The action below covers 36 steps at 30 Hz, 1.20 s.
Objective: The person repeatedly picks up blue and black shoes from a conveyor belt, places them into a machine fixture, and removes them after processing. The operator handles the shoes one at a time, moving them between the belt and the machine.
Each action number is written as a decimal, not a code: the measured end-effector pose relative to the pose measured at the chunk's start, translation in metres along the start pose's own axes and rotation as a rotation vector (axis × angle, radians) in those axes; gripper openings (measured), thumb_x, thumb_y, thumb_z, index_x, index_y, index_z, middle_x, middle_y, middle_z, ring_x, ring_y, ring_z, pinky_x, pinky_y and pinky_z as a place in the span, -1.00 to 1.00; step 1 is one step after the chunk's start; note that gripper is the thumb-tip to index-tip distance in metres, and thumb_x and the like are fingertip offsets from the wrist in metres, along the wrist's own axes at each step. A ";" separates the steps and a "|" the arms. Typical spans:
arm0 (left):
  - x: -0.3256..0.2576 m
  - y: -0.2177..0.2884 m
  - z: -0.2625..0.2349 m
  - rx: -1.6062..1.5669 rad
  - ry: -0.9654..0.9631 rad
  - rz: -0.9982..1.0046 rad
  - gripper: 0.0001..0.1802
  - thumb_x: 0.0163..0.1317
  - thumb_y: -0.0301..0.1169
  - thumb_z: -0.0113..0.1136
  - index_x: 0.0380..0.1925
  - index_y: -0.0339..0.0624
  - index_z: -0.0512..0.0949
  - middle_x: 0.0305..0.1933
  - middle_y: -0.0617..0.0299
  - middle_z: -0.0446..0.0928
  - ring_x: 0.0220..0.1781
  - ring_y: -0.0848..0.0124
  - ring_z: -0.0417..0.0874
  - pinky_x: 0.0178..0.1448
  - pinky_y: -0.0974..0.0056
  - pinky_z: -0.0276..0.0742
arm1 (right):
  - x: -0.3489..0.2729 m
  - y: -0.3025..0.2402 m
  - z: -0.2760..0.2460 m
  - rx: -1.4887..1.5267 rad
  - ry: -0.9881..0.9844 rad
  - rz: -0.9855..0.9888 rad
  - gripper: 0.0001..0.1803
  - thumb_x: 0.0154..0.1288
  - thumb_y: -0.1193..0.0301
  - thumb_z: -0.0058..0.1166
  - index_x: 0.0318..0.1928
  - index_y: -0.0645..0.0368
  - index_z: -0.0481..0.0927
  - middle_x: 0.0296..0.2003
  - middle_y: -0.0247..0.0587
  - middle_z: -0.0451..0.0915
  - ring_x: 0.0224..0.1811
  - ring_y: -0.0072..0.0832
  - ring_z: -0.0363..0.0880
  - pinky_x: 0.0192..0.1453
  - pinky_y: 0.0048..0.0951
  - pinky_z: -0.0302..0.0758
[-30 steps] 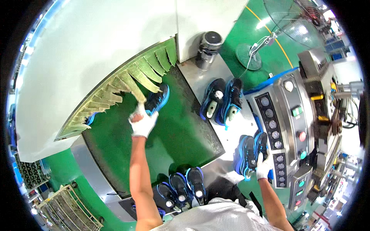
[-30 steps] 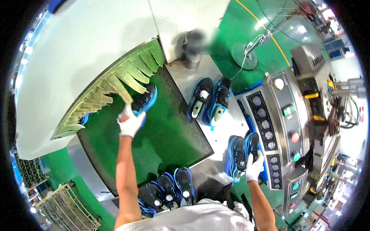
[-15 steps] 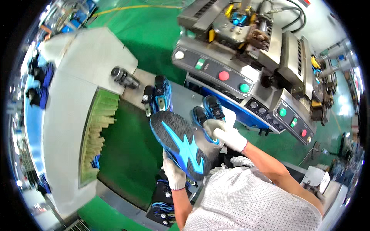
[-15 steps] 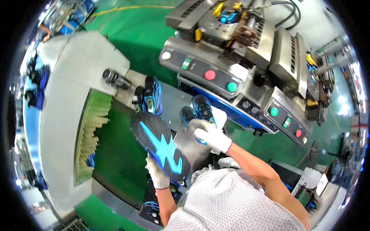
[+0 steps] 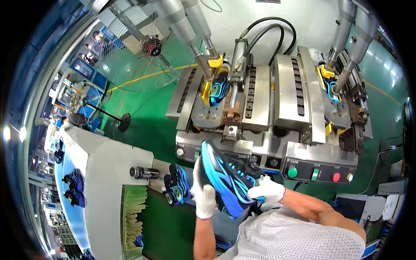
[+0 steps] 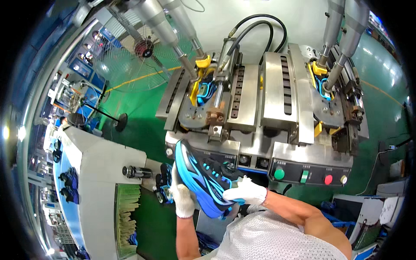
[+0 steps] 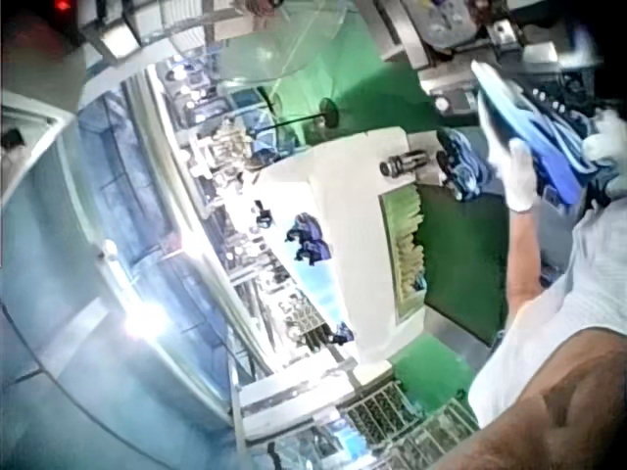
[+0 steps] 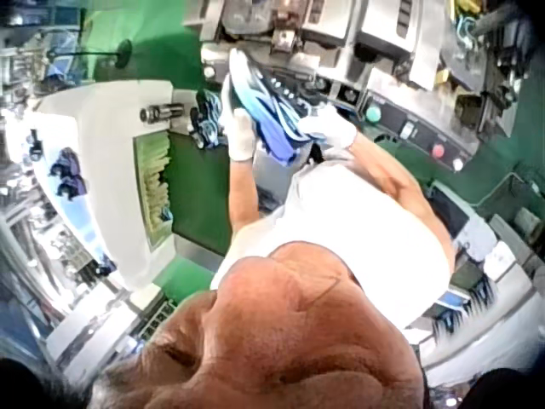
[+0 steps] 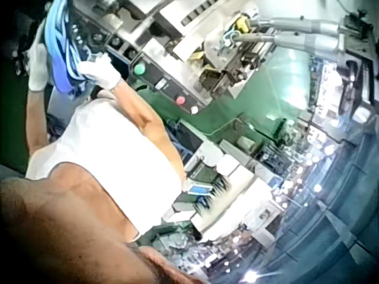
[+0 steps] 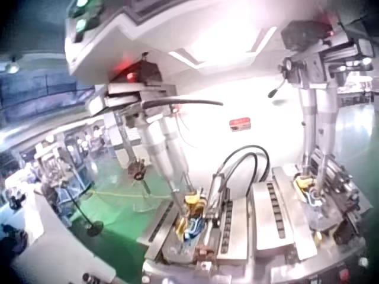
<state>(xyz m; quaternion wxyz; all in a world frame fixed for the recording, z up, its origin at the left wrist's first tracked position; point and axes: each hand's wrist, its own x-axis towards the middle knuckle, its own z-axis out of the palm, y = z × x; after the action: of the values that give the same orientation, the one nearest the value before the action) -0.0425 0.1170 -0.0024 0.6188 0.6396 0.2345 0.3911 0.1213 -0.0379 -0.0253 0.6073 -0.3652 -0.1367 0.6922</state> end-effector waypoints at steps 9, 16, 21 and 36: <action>0.300 -0.115 0.045 0.954 -0.187 0.057 -0.17 0.26 -0.08 0.36 0.39 -0.33 0.31 0.37 -0.19 0.39 0.39 -0.05 0.44 0.44 0.05 0.39 | -0.058 -0.059 -0.087 0.182 0.283 -0.308 -0.18 0.04 0.67 0.32 0.38 0.28 0.39 0.05 -0.15 0.66 -0.03 -0.39 0.69 0.07 -0.33 0.67; 0.393 -0.203 0.094 1.345 -0.084 -0.183 -0.14 0.12 0.09 0.39 0.29 -0.21 0.36 0.27 -0.15 0.49 0.27 -0.06 0.57 0.27 -0.10 0.48 | -0.097 -0.066 -0.085 0.111 0.504 -0.485 -0.05 0.04 0.57 0.39 0.45 0.40 0.22 0.23 -0.05 0.53 0.21 -0.30 0.58 0.34 -0.21 0.56; 0.416 -0.153 0.075 1.338 -0.132 -0.193 -0.12 0.06 0.10 0.42 0.23 -0.29 0.43 0.20 -0.18 0.59 0.23 -0.07 0.63 0.29 -0.06 0.51 | -0.087 -0.047 -0.103 -0.034 0.657 -0.259 -0.35 0.11 0.52 0.39 0.24 0.31 0.47 0.13 -0.13 0.60 0.07 -0.34 0.64 0.19 -0.24 0.61; 0.032 -0.025 -0.128 0.865 0.283 -0.153 -0.33 -0.08 -0.29 0.57 0.07 -0.24 0.55 0.03 0.00 0.64 0.06 0.13 0.69 0.19 0.12 0.57 | 0.232 -0.169 -0.008 0.149 0.267 -0.343 -0.75 0.33 0.57 0.22 0.01 0.23 0.62 -0.12 -0.18 0.72 -0.16 -0.35 0.74 -0.03 -0.31 0.73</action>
<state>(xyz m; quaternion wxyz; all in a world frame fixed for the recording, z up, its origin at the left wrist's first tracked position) -0.1201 0.2234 -0.0292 0.2839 0.7603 0.5049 0.2939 0.2527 0.2160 -0.0023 0.7540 -0.3791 -0.0636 0.5327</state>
